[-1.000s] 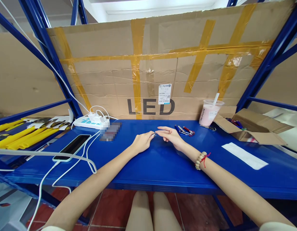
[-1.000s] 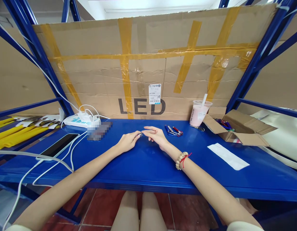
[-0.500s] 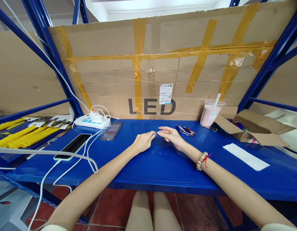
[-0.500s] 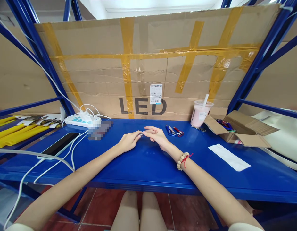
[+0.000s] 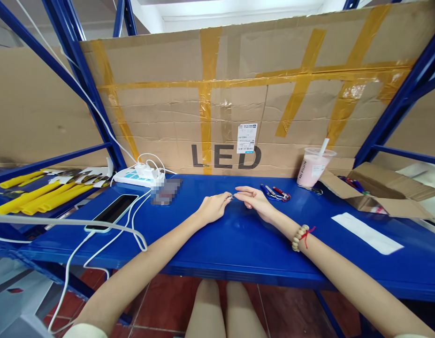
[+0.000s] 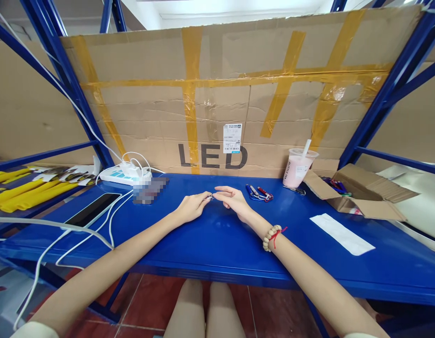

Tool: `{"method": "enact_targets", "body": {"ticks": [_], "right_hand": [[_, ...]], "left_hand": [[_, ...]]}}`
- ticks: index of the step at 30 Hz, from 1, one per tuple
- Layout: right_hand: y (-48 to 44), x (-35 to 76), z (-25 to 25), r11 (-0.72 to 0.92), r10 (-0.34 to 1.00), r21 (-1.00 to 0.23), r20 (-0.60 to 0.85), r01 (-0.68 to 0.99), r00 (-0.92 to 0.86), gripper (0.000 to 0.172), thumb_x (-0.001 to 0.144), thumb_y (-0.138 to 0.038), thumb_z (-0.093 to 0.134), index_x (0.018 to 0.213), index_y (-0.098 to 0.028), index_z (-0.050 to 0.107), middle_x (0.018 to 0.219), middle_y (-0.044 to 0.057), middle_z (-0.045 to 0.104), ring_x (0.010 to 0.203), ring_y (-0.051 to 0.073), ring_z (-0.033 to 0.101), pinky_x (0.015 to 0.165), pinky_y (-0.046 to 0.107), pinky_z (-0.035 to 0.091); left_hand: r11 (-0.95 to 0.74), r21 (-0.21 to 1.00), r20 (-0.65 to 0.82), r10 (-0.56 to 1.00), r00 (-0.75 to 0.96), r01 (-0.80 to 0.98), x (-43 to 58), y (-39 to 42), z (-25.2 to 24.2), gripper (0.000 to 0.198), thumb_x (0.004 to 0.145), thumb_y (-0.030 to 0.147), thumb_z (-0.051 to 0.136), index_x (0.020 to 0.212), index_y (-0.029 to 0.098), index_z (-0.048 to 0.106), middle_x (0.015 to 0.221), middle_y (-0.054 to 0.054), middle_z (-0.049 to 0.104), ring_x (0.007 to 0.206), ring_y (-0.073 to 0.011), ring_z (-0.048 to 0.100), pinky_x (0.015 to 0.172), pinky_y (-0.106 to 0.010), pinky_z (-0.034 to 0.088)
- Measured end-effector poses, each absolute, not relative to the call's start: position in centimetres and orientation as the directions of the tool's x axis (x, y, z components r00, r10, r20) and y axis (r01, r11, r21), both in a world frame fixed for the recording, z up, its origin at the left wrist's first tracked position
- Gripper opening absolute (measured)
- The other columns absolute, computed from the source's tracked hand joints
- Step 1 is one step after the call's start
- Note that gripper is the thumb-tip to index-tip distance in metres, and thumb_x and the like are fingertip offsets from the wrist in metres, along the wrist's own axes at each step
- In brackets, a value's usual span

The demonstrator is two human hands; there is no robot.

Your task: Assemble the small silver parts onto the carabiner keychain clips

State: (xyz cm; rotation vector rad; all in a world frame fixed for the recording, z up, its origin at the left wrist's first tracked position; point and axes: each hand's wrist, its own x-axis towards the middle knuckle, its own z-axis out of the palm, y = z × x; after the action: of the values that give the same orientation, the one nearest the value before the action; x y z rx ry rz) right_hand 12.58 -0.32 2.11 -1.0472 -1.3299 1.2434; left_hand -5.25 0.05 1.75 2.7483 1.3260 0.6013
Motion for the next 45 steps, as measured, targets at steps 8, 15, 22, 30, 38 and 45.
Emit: {"method": "enact_targets", "body": {"ticks": [8, 15, 22, 30, 38, 45], "right_hand": [[0.06, 12.82, 1.72, 0.134, 0.986, -0.991, 0.133, 0.002, -0.102, 0.044, 0.057, -0.035, 0.075, 0.095, -0.016, 0.064, 0.09, 0.006, 0.067, 0.042, 0.002, 0.038, 0.039, 0.02, 0.03], [0.33, 12.85, 1.33, 0.219, 0.972, -0.972, 0.209, 0.089, -0.109, 0.041, 0.058, -0.038, 0.074, 0.093, -0.017, 0.066, 0.094, 0.006, 0.067, 0.043, 0.002, 0.041, 0.04, 0.02, 0.035], [0.15, 12.87, 1.32, 0.214, 0.97, -0.972, 0.198, 0.101, -0.143, 0.041, 0.059, -0.038, 0.074, 0.093, -0.016, 0.066, 0.096, 0.008, 0.067, 0.046, 0.003, 0.043, 0.042, 0.019, 0.037], [0.05, 12.94, 1.4, 0.236, 0.965, -0.961, 0.216, 0.14, -0.149, 0.041, 0.057, -0.037, 0.075, 0.091, -0.016, 0.067, 0.093, 0.007, 0.068, 0.044, 0.002, 0.042, 0.042, 0.02, 0.037], [0.3, 13.08, 1.13, 0.268, 0.955, -0.949, 0.238, 0.167, -0.176, 0.041, 0.059, -0.039, 0.074, 0.092, -0.016, 0.067, 0.094, 0.007, 0.068, 0.043, 0.003, 0.043, 0.043, 0.021, 0.038], [0.32, 13.09, 1.16, 0.287, 0.95, -0.941, 0.255, 0.178, -0.179, 0.039, 0.06, -0.04, 0.073, 0.09, -0.016, 0.067, 0.091, 0.007, 0.069, 0.042, 0.003, 0.043, 0.043, 0.022, 0.037]], "left_hand": [[-0.627, 0.207, 0.309, 0.77, 0.558, 0.751, -5.2, 0.02, 1.82, 0.027, 0.094, 0.03, 0.028, 0.113, 0.025, 0.047, 0.108, -0.002, 0.064, 0.094, -0.0196, 0.062, 0.072, -0.026, 0.047], [-0.628, 0.231, 0.304, 0.772, 0.558, 0.743, -5.18, -0.28, 2.21, 0.027, 0.094, 0.03, 0.029, 0.111, 0.026, 0.049, 0.108, -0.002, 0.064, 0.094, -0.0189, 0.062, 0.073, -0.026, 0.047], [-0.652, 0.217, 0.321, 0.75, 0.578, 0.726, -5.13, -0.44, 2.33, 0.027, 0.094, 0.031, 0.028, 0.107, 0.024, 0.05, 0.105, -0.002, 0.064, 0.092, -0.0183, 0.062, 0.07, -0.025, 0.046], [-0.637, 0.229, 0.307, 0.765, 0.566, 0.736, -5.17, -0.54, 2.36, 0.026, 0.094, 0.03, 0.028, 0.107, 0.025, 0.05, 0.105, -0.002, 0.064, 0.094, -0.0177, 0.061, 0.073, -0.025, 0.046], [-0.634, 0.237, 0.309, 0.767, 0.562, 0.736, -5.19, -0.52, 2.34, 0.026, 0.094, 0.03, 0.027, 0.109, 0.025, 0.048, 0.106, -0.002, 0.064, 0.093, -0.0188, 0.062, 0.072, -0.025, 0.046], [-0.66, 0.247, 0.311, 0.748, 0.587, 0.71, -5.29, -0.43, 2.33, 0.027, 0.094, 0.031, 0.026, 0.11, 0.025, 0.047, 0.106, -0.002, 0.064, 0.093, -0.0193, 0.062, 0.073, -0.027, 0.047]]}}
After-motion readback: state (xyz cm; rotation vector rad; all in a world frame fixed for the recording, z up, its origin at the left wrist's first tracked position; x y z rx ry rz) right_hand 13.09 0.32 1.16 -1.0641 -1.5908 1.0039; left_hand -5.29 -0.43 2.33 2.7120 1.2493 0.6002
